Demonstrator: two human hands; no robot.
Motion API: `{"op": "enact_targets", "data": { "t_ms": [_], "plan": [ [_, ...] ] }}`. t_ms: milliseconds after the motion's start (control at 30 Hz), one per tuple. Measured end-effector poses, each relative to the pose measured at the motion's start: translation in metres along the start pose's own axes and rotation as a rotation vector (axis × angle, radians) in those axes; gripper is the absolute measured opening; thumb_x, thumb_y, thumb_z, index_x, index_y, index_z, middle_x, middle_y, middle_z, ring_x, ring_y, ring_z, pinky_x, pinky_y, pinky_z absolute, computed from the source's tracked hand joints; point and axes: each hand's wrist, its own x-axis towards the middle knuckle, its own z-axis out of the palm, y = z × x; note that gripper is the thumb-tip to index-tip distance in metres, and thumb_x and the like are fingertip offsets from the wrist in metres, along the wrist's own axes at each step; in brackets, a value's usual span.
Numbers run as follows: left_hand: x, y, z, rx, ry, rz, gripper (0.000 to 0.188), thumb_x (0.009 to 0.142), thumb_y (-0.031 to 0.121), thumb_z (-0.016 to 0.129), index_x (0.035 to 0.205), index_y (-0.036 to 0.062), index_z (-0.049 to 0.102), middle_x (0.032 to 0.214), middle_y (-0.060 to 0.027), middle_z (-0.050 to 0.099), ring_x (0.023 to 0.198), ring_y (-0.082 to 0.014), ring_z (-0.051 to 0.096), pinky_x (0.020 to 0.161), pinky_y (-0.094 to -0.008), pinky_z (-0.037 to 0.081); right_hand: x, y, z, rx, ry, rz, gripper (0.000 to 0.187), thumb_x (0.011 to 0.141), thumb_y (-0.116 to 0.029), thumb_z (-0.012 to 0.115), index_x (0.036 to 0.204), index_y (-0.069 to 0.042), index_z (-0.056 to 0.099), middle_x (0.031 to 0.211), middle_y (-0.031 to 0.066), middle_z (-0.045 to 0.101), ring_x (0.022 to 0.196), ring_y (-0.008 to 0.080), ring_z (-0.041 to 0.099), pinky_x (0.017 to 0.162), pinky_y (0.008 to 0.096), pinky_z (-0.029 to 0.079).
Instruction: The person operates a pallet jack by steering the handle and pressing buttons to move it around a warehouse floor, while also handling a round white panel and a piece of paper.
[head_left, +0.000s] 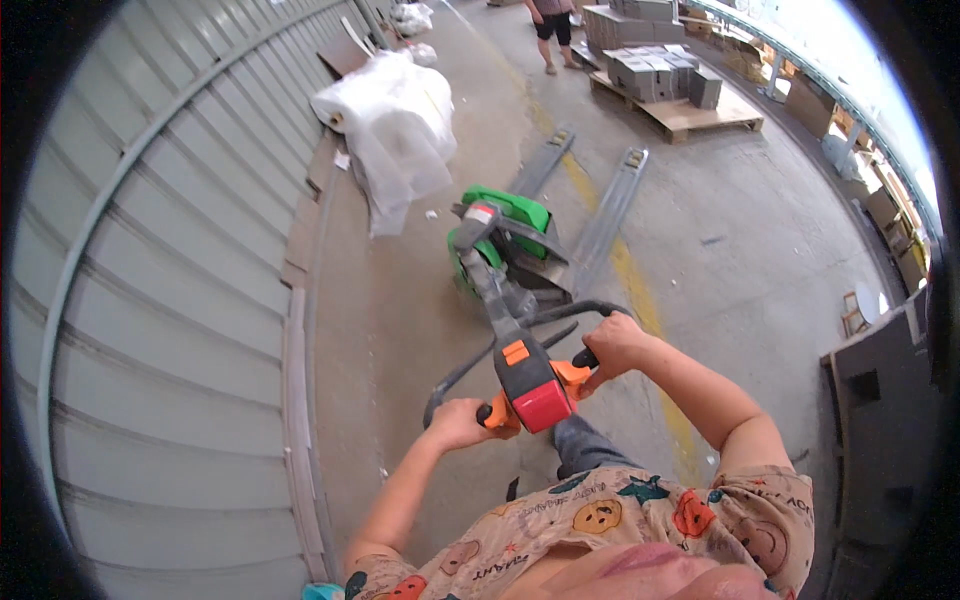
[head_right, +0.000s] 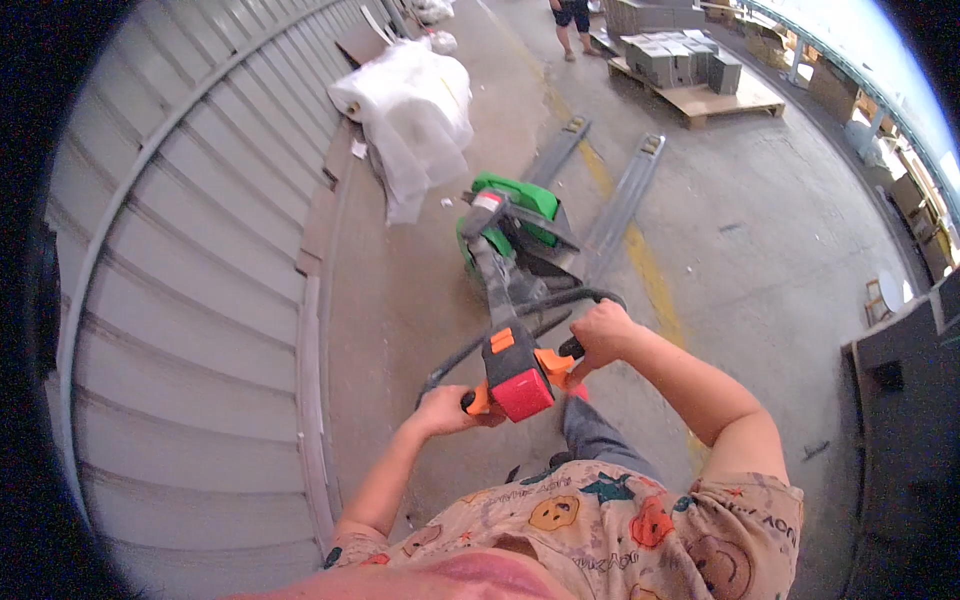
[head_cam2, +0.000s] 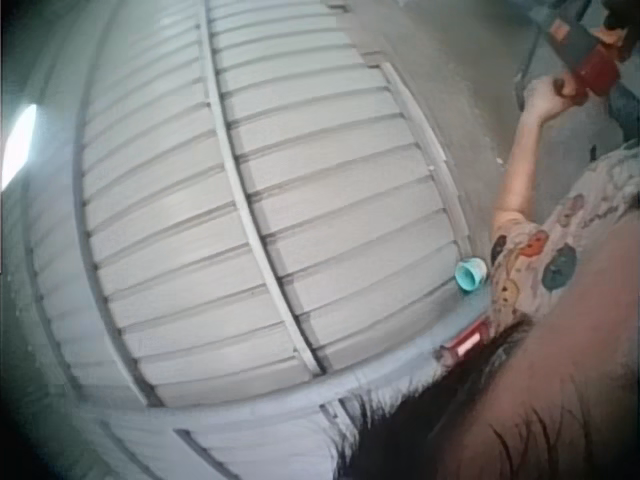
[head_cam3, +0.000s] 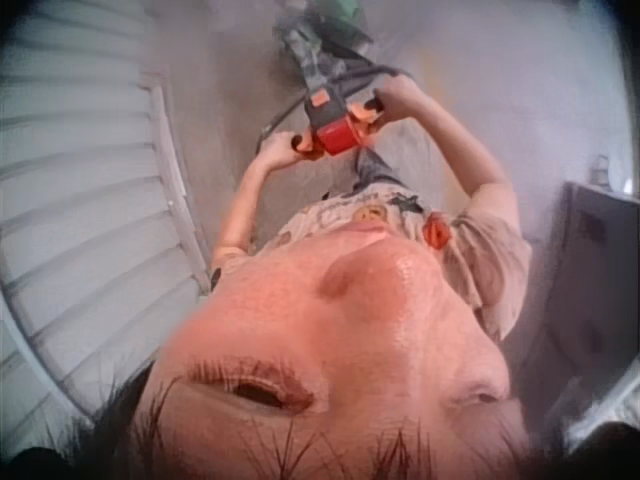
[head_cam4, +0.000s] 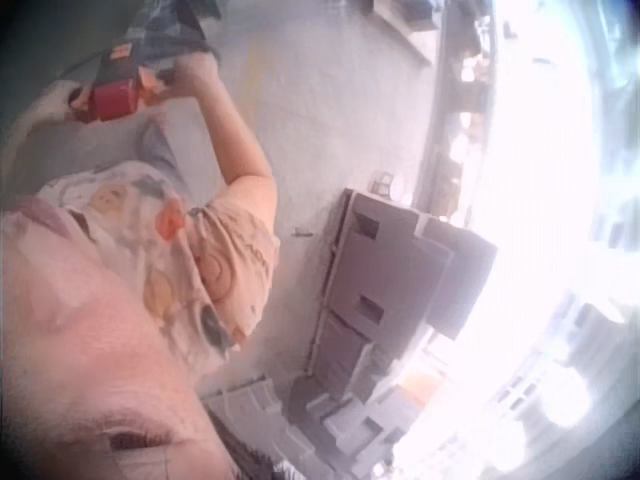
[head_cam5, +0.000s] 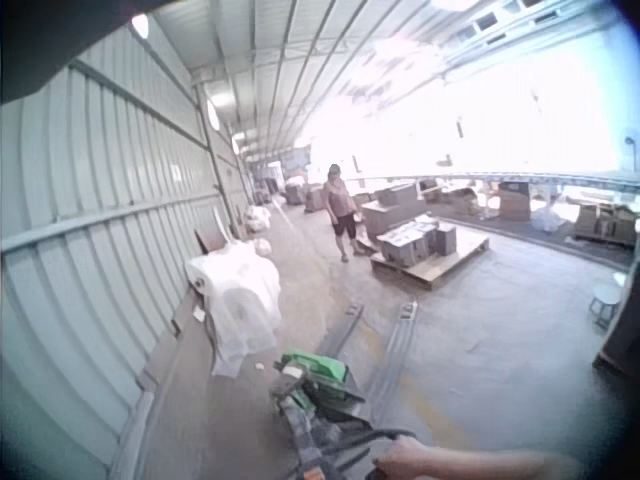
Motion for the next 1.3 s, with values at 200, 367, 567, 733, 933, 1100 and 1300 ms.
{"op": "enact_targets", "data": {
  "t_ms": [200, 367, 567, 733, 933, 1100, 1300],
  "plan": [
    [0.212, -0.127, -0.068, -0.067, -0.016, 0.043, 0.062, 0.062, 0.064, 0.07, 0.086, 0.0069, 0.065, 0.089, -0.0159, 0.067, 0.087, -0.0329, 0.064, 0.075, -0.0411, 0.05, 0.244, 0.081, -0.022, -0.053, -0.1, 0.042, 0.079, 0.047, -0.079, 0.065, 0.071, -0.005, 0.068, 0.069, 0.0138, 0.065, 0.073, 0.0306, 0.065, 0.063, 0.0381, 0.048],
    [0.181, -0.239, -0.06, -0.071, -0.051, 0.135, 0.063, 0.064, 0.062, 0.069, 0.089, 0.0051, 0.062, 0.09, -0.019, 0.065, 0.085, -0.0356, 0.063, 0.075, -0.0428, 0.05, 0.296, -0.017, -0.001, 0.085, -0.089, 0.087, 0.077, 0.045, -0.076, 0.069, 0.071, -0.004, 0.067, 0.07, 0.0131, 0.065, 0.071, 0.0306, 0.064, 0.064, 0.0372, 0.047],
    [0.21, -0.295, 0.02, -0.058, 0.009, 0.191, 0.059, 0.071, 0.055, 0.069, 0.102, 0.0054, 0.058, 0.088, -0.0198, 0.065, 0.084, -0.0371, 0.063, 0.074, -0.0442, 0.049, 0.339, -0.031, 0.079, 0.108, -0.042, 0.09, 0.068, 0.044, -0.068, 0.076, 0.071, -0.006, 0.066, 0.067, 0.0103, 0.063, 0.071, 0.0294, 0.062, 0.067, 0.0361, 0.045],
    [0.273, -0.216, 0.08, -0.049, 0.371, 0.239, 0.04, 0.072, 0.044, 0.066, 0.088, 0.0084, 0.057, 0.077, -0.0139, 0.064, 0.071, -0.0327, 0.063, 0.063, -0.0435, 0.049, 0.315, 0.074, 0.117, 0.127, -0.004, 0.047, 0.067, 0.044, -0.066, 0.078, 0.068, -0.006, 0.061, 0.063, 0.0099, 0.06, 0.066, 0.0301, 0.059, 0.065, 0.0374, 0.044],
    [0.236, -0.086, 0.047, 0.073, 0.734, 0.359, 0.047, 0.073, 0.054, 0.065, 0.067, 0.0094, 0.052, 0.062, -0.0092, 0.058, 0.053, -0.0275, 0.059, 0.049, -0.0376, 0.046, 0.177, 0.132, 0.06, 0.15, 0.11, 0.041, 0.069, 0.042, -0.066, 0.078, 0.066, -0.005, 0.056, 0.059, 0.0106, 0.056, 0.062, 0.0323, 0.056, 0.062, 0.04, 0.043],
    [0.138, -0.128, 0.013, 0.095, 0.758, 0.602, 0.055, 0.074, 0.061, 0.06, 0.062, 0.0086, 0.05, 0.055, -0.0079, 0.054, 0.047, -0.0256, 0.056, 0.044, -0.0337, 0.043, 0.116, 0.024, 0.03, 0.177, 0.182, 0.09, 0.072, 0.042, -0.067, 0.078, 0.07, -0.005, 0.055, 0.058, 0.0118, 0.054, 0.063, 0.0339, 0.057, 0.061, 0.0402, 0.043],
    [0.115, -0.149, 0.055, 0.037, 0.718, 0.848, 0.048, 0.084, 0.052, 0.055, 0.063, 0.0093, 0.053, 0.056, -0.0056, 0.054, 0.049, -0.0249, 0.055, 0.046, -0.0342, 0.041, 0.047, -0.051, 0.088, 0.237, 0.056, 0.186, 0.08, 0.052, -0.075, 0.069, 0.082, -0.002, 0.056, 0.063, 0.0162, 0.059, 0.064, 0.0368, 0.061, 0.058, 0.0417, 0.047]
  ]
}}
